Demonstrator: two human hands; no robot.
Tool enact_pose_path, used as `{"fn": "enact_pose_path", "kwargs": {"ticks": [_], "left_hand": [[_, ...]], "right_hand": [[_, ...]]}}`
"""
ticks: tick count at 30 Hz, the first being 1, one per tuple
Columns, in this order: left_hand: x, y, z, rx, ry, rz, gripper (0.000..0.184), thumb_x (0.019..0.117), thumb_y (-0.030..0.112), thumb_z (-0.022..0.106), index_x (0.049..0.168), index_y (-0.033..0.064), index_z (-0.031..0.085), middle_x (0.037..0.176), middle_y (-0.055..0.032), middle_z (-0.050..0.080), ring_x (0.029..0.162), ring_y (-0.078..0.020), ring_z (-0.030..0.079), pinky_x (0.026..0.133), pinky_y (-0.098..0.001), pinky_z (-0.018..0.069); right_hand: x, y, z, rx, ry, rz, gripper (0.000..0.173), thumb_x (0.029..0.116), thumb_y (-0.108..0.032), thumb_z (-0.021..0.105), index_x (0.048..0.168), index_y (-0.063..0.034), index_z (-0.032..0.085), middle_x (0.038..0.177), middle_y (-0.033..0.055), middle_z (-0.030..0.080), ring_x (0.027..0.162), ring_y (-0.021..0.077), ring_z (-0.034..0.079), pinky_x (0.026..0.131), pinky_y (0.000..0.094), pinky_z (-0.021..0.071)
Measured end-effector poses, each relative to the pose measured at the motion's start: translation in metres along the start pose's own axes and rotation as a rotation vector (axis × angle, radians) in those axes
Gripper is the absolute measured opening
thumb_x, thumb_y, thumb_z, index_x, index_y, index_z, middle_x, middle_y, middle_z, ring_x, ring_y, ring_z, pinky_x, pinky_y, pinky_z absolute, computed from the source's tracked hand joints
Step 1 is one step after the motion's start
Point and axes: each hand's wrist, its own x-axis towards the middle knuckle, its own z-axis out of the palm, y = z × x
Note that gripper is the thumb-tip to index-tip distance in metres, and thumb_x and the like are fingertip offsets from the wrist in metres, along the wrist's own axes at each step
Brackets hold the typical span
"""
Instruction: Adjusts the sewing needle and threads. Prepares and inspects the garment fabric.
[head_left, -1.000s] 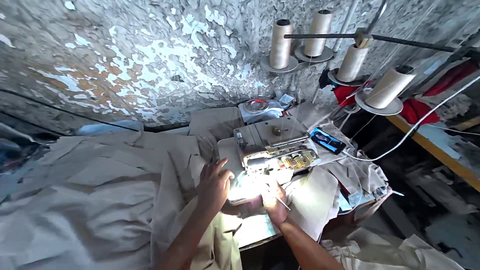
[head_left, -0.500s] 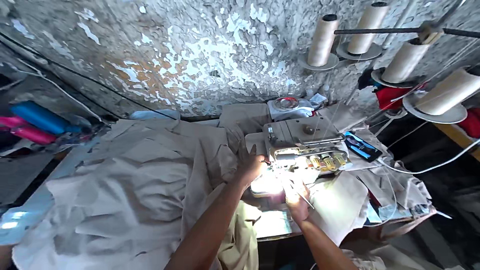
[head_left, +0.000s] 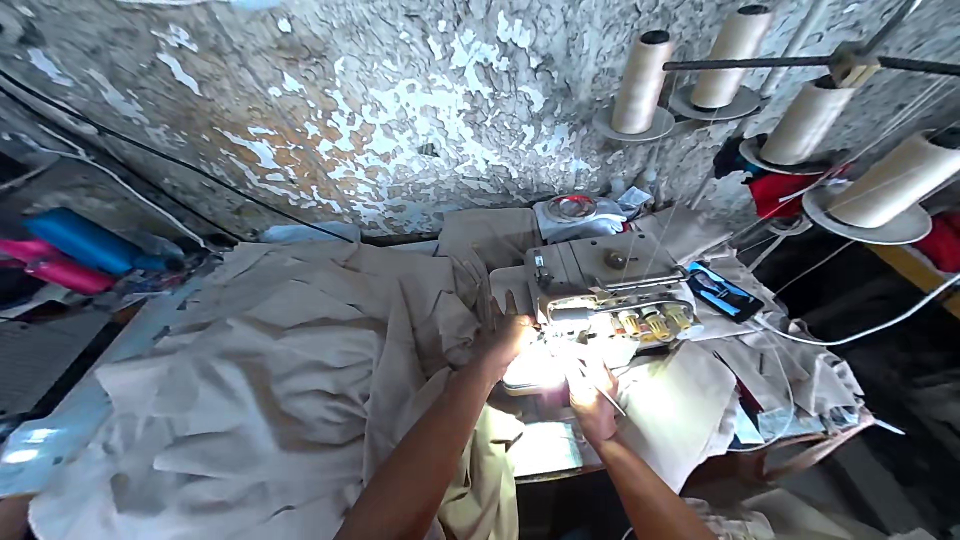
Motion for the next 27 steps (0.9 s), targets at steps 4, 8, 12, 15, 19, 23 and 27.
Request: {"fn": "enact_pose_path", "kwargs": {"ticks": [4, 8, 12, 15, 19, 23, 27], "left_hand": [[-0.002, 0.001, -0.001, -0.014, -0.005, 0.009, 0.037, 0.0974, 0.004, 0.058, 0.134, 0.0083, 0.062, 0.171, -0.019, 0.001, 0.153, -0.039, 0.015, 0.114, -0.0572, 0.0327], [-0.006, 0.007, 0.0, -0.032, -0.004, 0.002, 0.034, 0.0974, 0.001, 0.057, 0.131, 0.0063, 0.062, 0.171, -0.0182, -0.001, 0.155, -0.0377, 0.011, 0.116, -0.0542, 0.0307], [-0.003, 0.004, 0.001, -0.013, 0.004, 0.02, 0.026, 0.097, 0.0, 0.058, 0.12, 0.006, 0.068, 0.171, -0.0179, 0.0, 0.155, -0.0384, 0.01, 0.117, -0.0584, 0.0258], [0.0, -0.004, -0.002, -0.003, -0.002, 0.052, 0.032, 0.096, 0.002, 0.059, 0.127, 0.0089, 0.066, 0.172, -0.0166, -0.001, 0.157, -0.0378, 0.004, 0.118, -0.0633, 0.0197], [0.0, -0.004, 0.001, -0.033, 0.032, 0.06, 0.03, 0.095, -0.002, 0.057, 0.123, 0.005, 0.067, 0.15, -0.018, 0.047, 0.133, -0.028, 0.048, 0.103, -0.0469, 0.0445], [-0.002, 0.0, 0.001, -0.062, 0.018, 0.022, 0.027, 0.0959, -0.004, 0.054, 0.117, 0.0031, 0.069, 0.16, -0.0211, 0.031, 0.14, -0.0303, 0.041, 0.107, -0.044, 0.0421], [-0.004, 0.001, 0.0, -0.011, 0.027, 0.022, 0.025, 0.0969, -0.002, 0.054, 0.117, 0.0025, 0.069, 0.165, -0.0219, 0.022, 0.147, -0.0348, 0.031, 0.113, -0.0514, 0.0343]], "right_hand": [[0.001, -0.003, 0.0, -0.006, -0.005, 0.017, 0.023, 0.0866, -0.004, 0.063, 0.101, 0.0114, 0.073, 0.097, 0.0215, 0.075, 0.092, 0.0236, 0.073, 0.089, 0.0318, 0.0564], [0.001, 0.0, 0.002, 0.027, 0.003, -0.002, 0.023, 0.0861, -0.002, 0.062, 0.101, 0.0118, 0.073, 0.097, 0.022, 0.075, 0.092, 0.0215, 0.073, 0.09, 0.0284, 0.0561], [0.001, -0.001, 0.001, 0.025, 0.005, -0.002, 0.023, 0.0855, -0.002, 0.063, 0.101, 0.012, 0.073, 0.097, 0.022, 0.075, 0.093, 0.0217, 0.073, 0.09, 0.028, 0.0558], [-0.001, -0.001, 0.001, 0.01, -0.013, 0.003, 0.025, 0.0863, -0.003, 0.063, 0.103, 0.0109, 0.073, 0.1, 0.0214, 0.075, 0.095, 0.0229, 0.073, 0.092, 0.0302, 0.0561], [0.0, -0.007, -0.002, -0.016, -0.044, 0.052, 0.028, 0.0851, -0.001, 0.063, 0.107, 0.0141, 0.071, 0.102, 0.0246, 0.074, 0.096, 0.029, 0.073, 0.091, 0.0374, 0.057], [0.0, -0.005, 0.001, -0.008, -0.004, 0.013, 0.025, 0.0852, 0.0, 0.062, 0.103, 0.0135, 0.073, 0.101, 0.025, 0.074, 0.095, 0.0315, 0.074, 0.09, 0.0392, 0.058], [0.001, -0.006, 0.002, 0.01, 0.006, 0.0, 0.024, 0.0849, -0.001, 0.063, 0.102, 0.0127, 0.073, 0.099, 0.0238, 0.075, 0.094, 0.0286, 0.074, 0.089, 0.0367, 0.0584]]}}
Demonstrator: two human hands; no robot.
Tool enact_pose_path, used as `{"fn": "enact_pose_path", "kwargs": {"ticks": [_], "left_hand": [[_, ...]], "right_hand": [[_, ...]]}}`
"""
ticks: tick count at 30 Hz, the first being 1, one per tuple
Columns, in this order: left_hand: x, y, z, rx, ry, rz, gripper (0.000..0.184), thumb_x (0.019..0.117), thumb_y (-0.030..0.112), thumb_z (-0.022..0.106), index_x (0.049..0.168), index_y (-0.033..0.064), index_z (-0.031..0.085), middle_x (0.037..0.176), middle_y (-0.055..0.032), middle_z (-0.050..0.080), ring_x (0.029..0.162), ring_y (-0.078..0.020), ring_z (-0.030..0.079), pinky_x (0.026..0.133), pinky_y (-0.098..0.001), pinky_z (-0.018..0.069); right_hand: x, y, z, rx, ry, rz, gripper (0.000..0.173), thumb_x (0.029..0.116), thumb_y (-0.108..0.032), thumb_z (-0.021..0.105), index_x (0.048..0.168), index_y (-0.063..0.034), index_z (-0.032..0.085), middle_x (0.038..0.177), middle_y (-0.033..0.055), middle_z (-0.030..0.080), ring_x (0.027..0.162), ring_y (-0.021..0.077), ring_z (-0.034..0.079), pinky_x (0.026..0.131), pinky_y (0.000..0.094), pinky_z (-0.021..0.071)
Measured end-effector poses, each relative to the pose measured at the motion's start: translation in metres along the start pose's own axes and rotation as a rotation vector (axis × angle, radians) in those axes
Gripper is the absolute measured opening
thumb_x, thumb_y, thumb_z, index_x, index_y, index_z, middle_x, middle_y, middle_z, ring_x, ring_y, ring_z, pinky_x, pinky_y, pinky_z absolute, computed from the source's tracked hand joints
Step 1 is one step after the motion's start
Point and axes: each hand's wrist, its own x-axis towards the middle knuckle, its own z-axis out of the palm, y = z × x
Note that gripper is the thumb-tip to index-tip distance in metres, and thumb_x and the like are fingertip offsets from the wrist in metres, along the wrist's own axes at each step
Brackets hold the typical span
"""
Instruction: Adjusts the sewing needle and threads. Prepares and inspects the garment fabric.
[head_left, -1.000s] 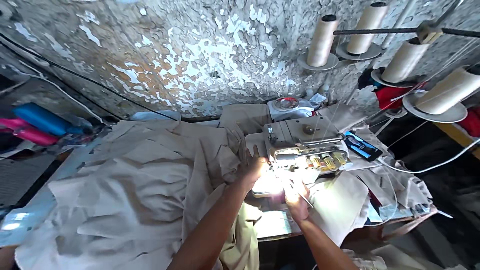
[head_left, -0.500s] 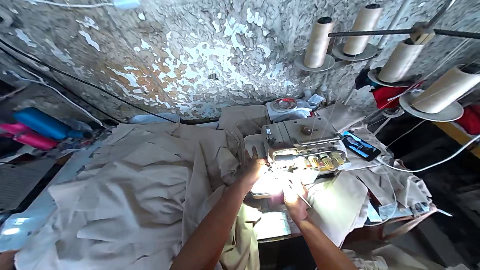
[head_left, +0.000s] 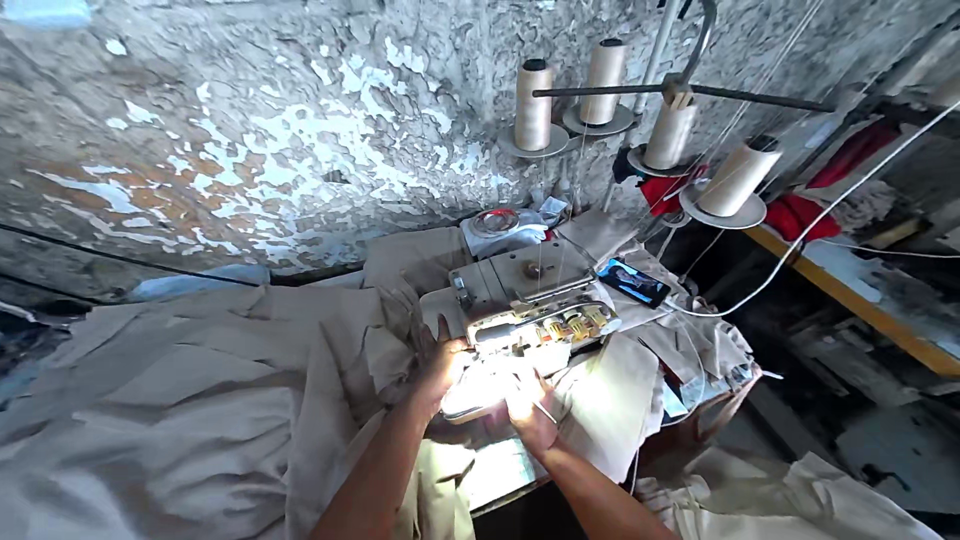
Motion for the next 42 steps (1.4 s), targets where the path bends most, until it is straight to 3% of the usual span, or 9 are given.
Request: {"fn": "enact_pose_path", "kwargs": {"ticks": [4, 8, 13, 17, 26, 34, 37, 40, 42], "left_hand": [[0.0002, 0.0016, 0.0, 0.039, -0.013, 0.001, 0.028, 0.0971, -0.002, 0.053, 0.119, 0.0019, 0.07, 0.17, -0.021, 0.007, 0.154, -0.0387, 0.012, 0.12, -0.0601, 0.0166], [0.0023, 0.0002, 0.0019, 0.015, 0.005, -0.001, 0.025, 0.0974, -0.002, 0.055, 0.118, 0.0026, 0.069, 0.165, -0.0213, 0.024, 0.146, -0.0324, 0.033, 0.112, -0.0465, 0.0371], [0.0016, -0.0005, 0.0006, 0.02, 0.001, -0.001, 0.031, 0.098, -0.001, 0.055, 0.126, 0.0057, 0.067, 0.17, -0.0194, 0.009, 0.155, -0.036, 0.014, 0.119, -0.0532, 0.026], [0.0017, -0.0003, 0.0002, 0.036, 0.004, 0.013, 0.025, 0.0966, -0.003, 0.055, 0.116, 0.0028, 0.07, 0.17, -0.0197, 0.008, 0.155, -0.0371, 0.011, 0.12, -0.0553, 0.0217], [-0.0008, -0.0027, -0.0012, 0.011, -0.009, 0.053, 0.025, 0.099, 0.001, 0.056, 0.12, 0.0064, 0.068, 0.166, -0.0179, 0.022, 0.145, -0.0319, 0.034, 0.11, -0.0484, 0.039], [0.0002, 0.0, 0.0027, 0.003, -0.002, 0.013, 0.042, 0.0973, 0.004, 0.059, 0.138, 0.01, 0.058, 0.171, -0.0163, 0.002, 0.155, -0.0375, 0.01, 0.116, -0.0583, 0.0293], [0.0017, 0.0008, 0.0053, 0.004, 0.007, 0.013, 0.03, 0.0971, 0.004, 0.061, 0.127, 0.0092, 0.066, 0.171, -0.0147, 0.007, 0.154, -0.0371, 0.017, 0.113, -0.0581, 0.0327], [0.0038, -0.0027, 0.0031, -0.017, -0.026, 0.016, 0.039, 0.0984, 0.004, 0.058, 0.137, 0.0104, 0.06, 0.171, -0.0149, 0.005, 0.155, -0.0358, 0.013, 0.116, -0.0569, 0.0297], [0.0042, -0.0039, 0.0039, -0.011, -0.014, 0.036, 0.032, 0.0983, 0.005, 0.058, 0.13, 0.0089, 0.064, 0.165, -0.0165, 0.028, 0.147, -0.031, 0.034, 0.11, -0.0489, 0.0408]], "right_hand": [[0.0, 0.0032, 0.0012, -0.013, 0.024, -0.042, 0.023, 0.0841, -0.001, 0.062, 0.099, 0.0121, 0.074, 0.096, 0.0231, 0.075, 0.091, 0.0275, 0.075, 0.087, 0.0346, 0.0589], [0.0003, -0.0005, -0.0012, -0.011, 0.007, -0.014, 0.024, 0.0848, -0.001, 0.061, 0.101, 0.012, 0.074, 0.098, 0.0229, 0.075, 0.093, 0.0278, 0.075, 0.088, 0.0358, 0.0582], [0.0001, 0.0007, 0.001, -0.006, 0.027, -0.029, 0.023, 0.0847, -0.001, 0.062, 0.1, 0.0115, 0.074, 0.097, 0.0223, 0.075, 0.092, 0.0264, 0.075, 0.088, 0.0338, 0.0583], [0.0005, -0.0014, 0.0011, -0.018, 0.027, -0.022, 0.023, 0.0841, -0.001, 0.063, 0.099, 0.012, 0.074, 0.096, 0.0227, 0.075, 0.091, 0.0274, 0.075, 0.086, 0.0346, 0.0586], [-0.0011, 0.0016, 0.002, 0.001, 0.016, -0.02, 0.024, 0.085, -0.003, 0.062, 0.101, 0.0117, 0.074, 0.097, 0.0223, 0.075, 0.091, 0.0249, 0.074, 0.088, 0.0326, 0.0576], [-0.0007, 0.0052, 0.0, 0.037, 0.011, -0.008, 0.024, 0.0869, -0.002, 0.062, 0.103, 0.0117, 0.073, 0.101, 0.0222, 0.075, 0.098, 0.023, 0.073, 0.093, 0.03, 0.0557], [0.0003, 0.0057, -0.0015, 0.032, 0.019, -0.007, 0.024, 0.0856, -0.003, 0.062, 0.101, 0.012, 0.073, 0.099, 0.0222, 0.075, 0.095, 0.0223, 0.073, 0.092, 0.0288, 0.0555], [-0.0001, 0.0043, -0.0022, 0.023, -0.003, 0.014, 0.024, 0.0866, -0.003, 0.062, 0.102, 0.012, 0.073, 0.099, 0.0224, 0.074, 0.094, 0.0241, 0.073, 0.091, 0.0316, 0.0561], [-0.0004, 0.0033, -0.0042, 0.012, -0.026, 0.049, 0.026, 0.0871, -0.002, 0.061, 0.105, 0.0128, 0.072, 0.101, 0.0233, 0.074, 0.096, 0.0267, 0.073, 0.092, 0.0359, 0.0563]]}}
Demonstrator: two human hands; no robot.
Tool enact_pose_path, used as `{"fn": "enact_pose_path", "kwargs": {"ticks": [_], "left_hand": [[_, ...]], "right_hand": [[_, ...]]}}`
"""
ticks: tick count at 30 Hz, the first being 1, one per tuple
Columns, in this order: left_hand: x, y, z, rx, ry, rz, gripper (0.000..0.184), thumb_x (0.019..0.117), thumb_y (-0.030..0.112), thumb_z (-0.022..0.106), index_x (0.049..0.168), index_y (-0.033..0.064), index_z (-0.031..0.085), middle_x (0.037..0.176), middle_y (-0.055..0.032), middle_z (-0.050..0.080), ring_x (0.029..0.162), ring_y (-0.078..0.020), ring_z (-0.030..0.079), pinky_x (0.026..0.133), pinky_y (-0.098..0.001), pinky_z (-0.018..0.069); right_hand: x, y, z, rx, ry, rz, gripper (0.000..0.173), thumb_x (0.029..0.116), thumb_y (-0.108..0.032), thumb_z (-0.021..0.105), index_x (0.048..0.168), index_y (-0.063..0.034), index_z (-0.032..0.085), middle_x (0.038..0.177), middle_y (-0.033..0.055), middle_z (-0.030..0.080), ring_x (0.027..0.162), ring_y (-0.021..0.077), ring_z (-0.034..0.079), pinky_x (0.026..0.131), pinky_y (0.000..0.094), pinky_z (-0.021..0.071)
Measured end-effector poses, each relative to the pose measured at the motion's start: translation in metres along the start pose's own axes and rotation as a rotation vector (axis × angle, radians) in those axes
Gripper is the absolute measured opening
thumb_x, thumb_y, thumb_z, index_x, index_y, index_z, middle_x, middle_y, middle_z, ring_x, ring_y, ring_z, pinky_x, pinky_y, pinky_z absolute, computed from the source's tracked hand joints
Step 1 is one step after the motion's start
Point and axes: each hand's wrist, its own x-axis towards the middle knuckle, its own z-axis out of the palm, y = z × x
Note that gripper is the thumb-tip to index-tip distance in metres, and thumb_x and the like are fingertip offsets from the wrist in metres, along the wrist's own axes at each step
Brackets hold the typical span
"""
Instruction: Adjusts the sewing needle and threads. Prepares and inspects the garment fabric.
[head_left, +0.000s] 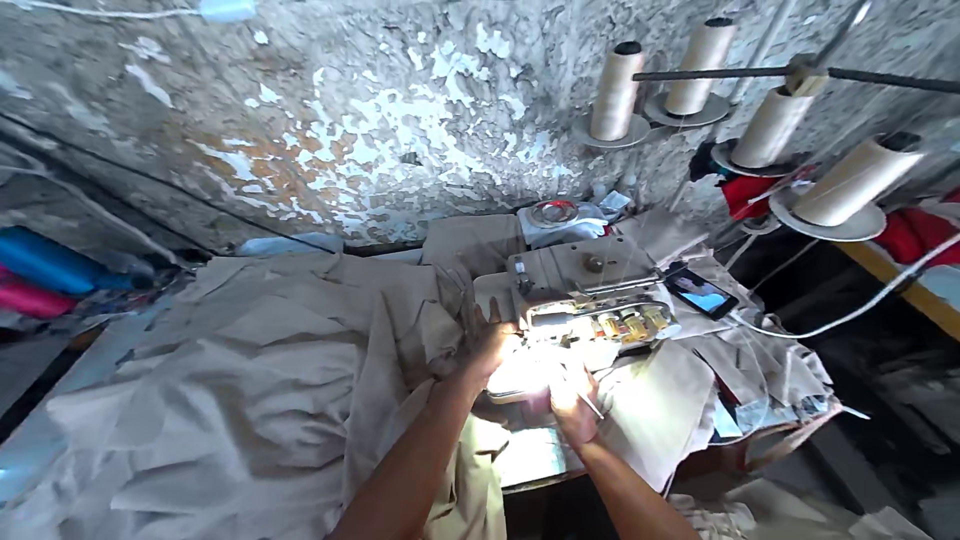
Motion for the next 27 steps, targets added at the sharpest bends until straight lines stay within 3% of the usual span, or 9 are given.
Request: {"fn": "enact_pose_path", "kwargs": {"ticks": [1, 4, 6, 10, 13, 19, 23, 25, 27], "left_hand": [[0.0, 0.0, 0.0, -0.008, 0.014, 0.002, 0.027, 0.0973, 0.003, 0.059, 0.123, 0.0076, 0.066, 0.158, -0.0176, 0.038, 0.139, -0.0293, 0.043, 0.104, -0.0462, 0.0452], [0.001, -0.003, -0.002, -0.012, 0.001, -0.019, 0.03, 0.0958, 0.0, 0.057, 0.123, 0.0071, 0.067, 0.166, -0.0188, 0.022, 0.148, -0.0346, 0.031, 0.111, -0.054, 0.0372], [0.0, -0.001, -0.001, -0.015, 0.015, -0.019, 0.031, 0.096, -0.002, 0.056, 0.123, 0.0075, 0.068, 0.166, -0.0194, 0.022, 0.148, -0.0346, 0.03, 0.112, -0.051, 0.0385], [-0.002, 0.005, -0.002, 0.042, 0.006, -0.05, 0.028, 0.0973, 0.0, 0.055, 0.122, 0.0032, 0.067, 0.17, -0.0194, 0.007, 0.155, -0.037, 0.013, 0.119, -0.0583, 0.0204], [-0.001, 0.004, -0.003, 0.054, 0.023, -0.061, 0.032, 0.0975, 0.002, 0.057, 0.128, 0.0066, 0.066, 0.171, -0.0184, 0.006, 0.156, -0.0375, 0.009, 0.12, -0.0602, 0.0168], [-0.009, 0.011, -0.002, -0.038, 0.026, -0.068, 0.03, 0.0966, -0.001, 0.056, 0.124, 0.0058, 0.065, 0.163, -0.0186, 0.027, 0.142, -0.032, 0.038, 0.106, -0.0469, 0.0426], [-0.006, 0.008, -0.002, -0.095, 0.013, -0.063, 0.037, 0.0952, 0.0, 0.057, 0.131, 0.0074, 0.062, 0.155, -0.0186, 0.04, 0.133, -0.0297, 0.047, 0.1, -0.0469, 0.047], [-0.007, 0.009, -0.003, -0.131, -0.01, -0.077, 0.042, 0.0962, -0.001, 0.056, 0.137, 0.007, 0.057, 0.162, -0.0198, 0.028, 0.138, -0.0317, 0.041, 0.103, -0.0487, 0.0441], [-0.01, 0.013, -0.003, -0.138, -0.007, -0.083, 0.036, 0.0965, -0.002, 0.056, 0.132, 0.0046, 0.06, 0.149, -0.0194, 0.044, 0.124, -0.0263, 0.051, 0.095, -0.0413, 0.0488]], "right_hand": [[0.0, 0.0, 0.001, -0.008, 0.008, -0.001, 0.027, 0.086, -0.002, 0.062, 0.105, 0.0137, 0.072, 0.1, 0.0241, 0.074, 0.095, 0.0279, 0.073, 0.09, 0.0372, 0.0571], [-0.001, -0.001, 0.002, -0.031, 0.007, -0.028, 0.027, 0.086, -0.002, 0.061, 0.105, 0.0141, 0.071, 0.101, 0.0244, 0.074, 0.095, 0.0297, 0.074, 0.09, 0.0385, 0.0578], [-0.001, -0.003, 0.002, -0.047, 0.003, -0.036, 0.026, 0.0863, -0.001, 0.062, 0.105, 0.014, 0.072, 0.102, 0.0253, 0.074, 0.096, 0.0317, 0.074, 0.09, 0.0402, 0.0578], [-0.002, -0.002, 0.005, -0.035, 0.034, -0.069, 0.025, 0.0849, -0.001, 0.062, 0.102, 0.013, 0.073, 0.099, 0.0241, 0.075, 0.093, 0.0298, 0.075, 0.088, 0.0377, 0.0584], [-0.002, -0.001, 0.007, -0.039, 0.047, -0.083, 0.025, 0.0845, -0.002, 0.061, 0.1, 0.0133, 0.073, 0.097, 0.0243, 0.075, 0.091, 0.0294, 0.075, 0.087, 0.037, 0.0586], [-0.003, 0.001, 0.007, -0.027, 0.042, -0.065, 0.025, 0.0845, -0.002, 0.062, 0.101, 0.0137, 0.072, 0.097, 0.0245, 0.074, 0.092, 0.0302, 0.074, 0.087, 0.0387, 0.0582], [-0.002, 0.001, 0.007, -0.019, 0.056, -0.078, 0.026, 0.085, -0.003, 0.062, 0.102, 0.0129, 0.073, 0.097, 0.0228, 0.075, 0.092, 0.0255, 0.074, 0.089, 0.0332, 0.0571], [-0.003, 0.002, 0.008, -0.017, 0.055, -0.081, 0.024, 0.0853, -0.003, 0.062, 0.101, 0.0124, 0.073, 0.097, 0.0231, 0.074, 0.092, 0.0263, 0.074, 0.089, 0.0346, 0.0569], [-0.003, 0.004, 0.009, -0.015, 0.068, -0.09, 0.024, 0.0845, -0.003, 0.063, 0.1, 0.0115, 0.073, 0.096, 0.0218, 0.075, 0.092, 0.0238, 0.073, 0.09, 0.0311, 0.0564]]}}
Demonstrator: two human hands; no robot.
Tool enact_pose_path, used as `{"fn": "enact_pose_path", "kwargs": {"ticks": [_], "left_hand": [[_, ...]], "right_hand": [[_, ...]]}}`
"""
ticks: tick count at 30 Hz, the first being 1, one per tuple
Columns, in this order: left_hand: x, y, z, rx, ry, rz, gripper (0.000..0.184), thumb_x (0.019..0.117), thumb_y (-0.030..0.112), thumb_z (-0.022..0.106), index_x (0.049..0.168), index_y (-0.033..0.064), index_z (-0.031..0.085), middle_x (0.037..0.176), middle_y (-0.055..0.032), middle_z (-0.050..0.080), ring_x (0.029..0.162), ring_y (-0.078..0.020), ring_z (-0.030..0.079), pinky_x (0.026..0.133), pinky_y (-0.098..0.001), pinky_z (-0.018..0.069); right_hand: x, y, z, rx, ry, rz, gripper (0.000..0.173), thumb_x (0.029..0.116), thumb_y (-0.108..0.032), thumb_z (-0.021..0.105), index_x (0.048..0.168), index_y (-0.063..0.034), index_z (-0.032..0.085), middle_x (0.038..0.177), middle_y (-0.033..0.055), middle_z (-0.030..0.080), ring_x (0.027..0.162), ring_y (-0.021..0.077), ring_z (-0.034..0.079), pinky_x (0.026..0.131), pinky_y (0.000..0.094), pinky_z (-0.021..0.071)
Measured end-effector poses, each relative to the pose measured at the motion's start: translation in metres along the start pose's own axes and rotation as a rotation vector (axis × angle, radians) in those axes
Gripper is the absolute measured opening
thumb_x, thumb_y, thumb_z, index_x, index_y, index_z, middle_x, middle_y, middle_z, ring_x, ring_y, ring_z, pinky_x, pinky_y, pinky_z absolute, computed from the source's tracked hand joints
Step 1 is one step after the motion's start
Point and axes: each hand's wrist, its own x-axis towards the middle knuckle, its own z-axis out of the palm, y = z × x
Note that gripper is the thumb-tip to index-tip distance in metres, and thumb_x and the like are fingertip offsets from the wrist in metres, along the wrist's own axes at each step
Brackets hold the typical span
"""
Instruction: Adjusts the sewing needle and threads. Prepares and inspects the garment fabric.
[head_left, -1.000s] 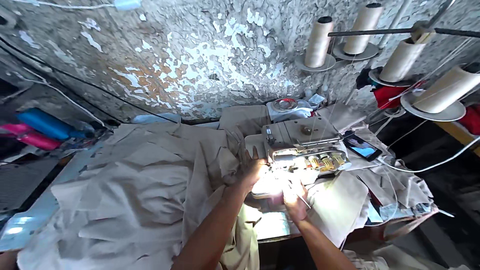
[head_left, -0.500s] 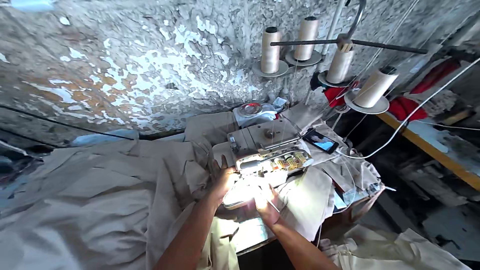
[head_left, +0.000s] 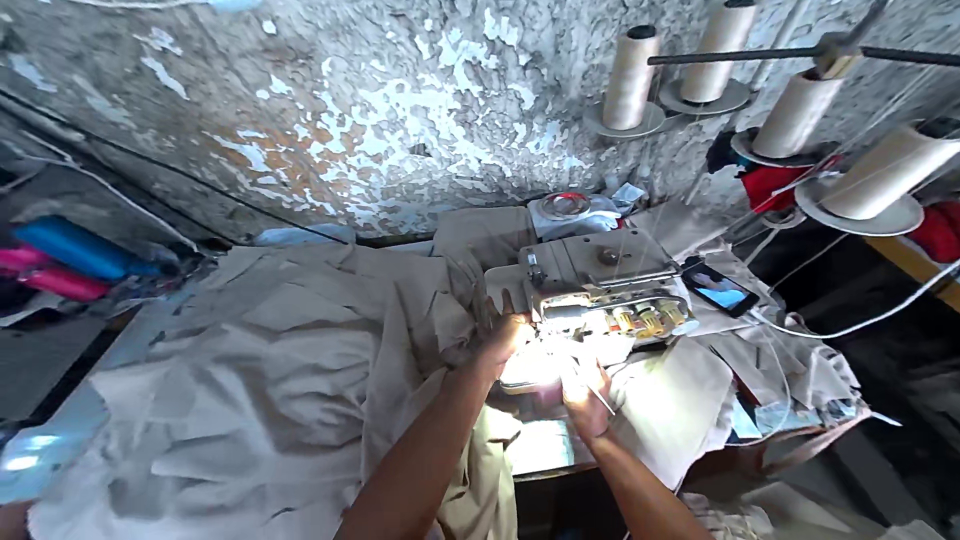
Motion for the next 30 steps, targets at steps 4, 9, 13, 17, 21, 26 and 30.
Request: {"fn": "enact_pose_path", "kwargs": {"ticks": [4, 9, 13, 17, 21, 26, 30], "left_hand": [[0.002, -0.002, -0.001, -0.018, -0.049, 0.021, 0.02, 0.0971, -0.001, 0.053, 0.112, 0.0024, 0.065, 0.106, -0.0102, 0.062, 0.089, -0.0149, 0.057, 0.074, -0.0317, 0.0482], [0.011, -0.011, -0.002, 0.056, -0.001, -0.006, 0.056, 0.0959, 0.007, 0.06, 0.15, 0.0153, 0.047, 0.171, -0.0145, 0.002, 0.148, -0.0359, 0.027, 0.106, -0.0563, 0.0408], [0.015, -0.015, 0.002, 0.219, 0.042, 0.041, 0.041, 0.098, 0.011, 0.061, 0.139, 0.0155, 0.06, 0.172, -0.0126, -0.006, 0.156, -0.0405, 0.003, 0.116, -0.0698, 0.0153], [0.016, -0.017, 0.0, 0.213, 0.031, 0.066, 0.038, 0.0985, 0.01, 0.06, 0.136, 0.0145, 0.062, 0.173, -0.0121, -0.007, 0.157, -0.0405, -0.002, 0.118, -0.0702, 0.0096], [0.01, -0.012, -0.003, 0.151, -0.007, 0.084, 0.026, 0.0974, 0.005, 0.059, 0.122, 0.0085, 0.068, 0.17, -0.0185, 0.006, 0.153, -0.0394, 0.016, 0.113, -0.0591, 0.0325], [0.007, -0.005, -0.004, 0.128, -0.048, 0.056, 0.035, 0.0957, -0.001, 0.058, 0.129, 0.0068, 0.064, 0.17, -0.0195, 0.007, 0.15, -0.0362, 0.024, 0.111, -0.0511, 0.0383], [0.01, -0.011, -0.002, 0.09, -0.033, 0.102, 0.024, 0.0951, -0.001, 0.057, 0.117, 0.0035, 0.067, 0.143, -0.0174, 0.051, 0.121, -0.0237, 0.054, 0.094, -0.0408, 0.0492]], "right_hand": [[0.0, 0.001, 0.0, -0.012, 0.003, -0.01, 0.024, 0.0849, -0.004, 0.063, 0.099, 0.0121, 0.073, 0.096, 0.0225, 0.075, 0.092, 0.0235, 0.074, 0.09, 0.0298, 0.056], [0.0, 0.004, 0.001, 0.001, 0.007, -0.025, 0.023, 0.0861, -0.004, 0.062, 0.1, 0.0108, 0.074, 0.096, 0.0206, 0.075, 0.093, 0.0207, 0.073, 0.092, 0.0275, 0.0554], [0.001, 0.002, 0.0, 0.016, -0.012, -0.009, 0.022, 0.0872, -0.004, 0.063, 0.1, 0.0098, 0.074, 0.098, 0.0198, 0.075, 0.095, 0.0208, 0.073, 0.093, 0.028, 0.0551], [0.001, 0.002, 0.0, 0.014, -0.016, -0.002, 0.023, 0.087, -0.004, 0.062, 0.101, 0.0106, 0.074, 0.099, 0.0205, 0.075, 0.096, 0.0214, 0.073, 0.093, 0.0286, 0.0553], [0.002, 0.003, -0.002, -0.037, -0.027, 0.003, 0.023, 0.0876, -0.003, 0.062, 0.101, 0.012, 0.073, 0.099, 0.0237, 0.075, 0.095, 0.0293, 0.074, 0.091, 0.0372, 0.0573], [0.001, 0.003, -0.002, -0.065, -0.013, -0.002, 0.025, 0.0855, -0.005, 0.063, 0.099, 0.0126, 0.073, 0.095, 0.0231, 0.075, 0.09, 0.0285, 0.074, 0.088, 0.0363, 0.0577], [0.001, -0.004, -0.008, -0.077, -0.073, 0.073, 0.028, 0.085, -0.002, 0.064, 0.106, 0.0148, 0.071, 0.101, 0.0258, 0.074, 0.095, 0.0329, 0.073, 0.091, 0.042, 0.0571]]}}
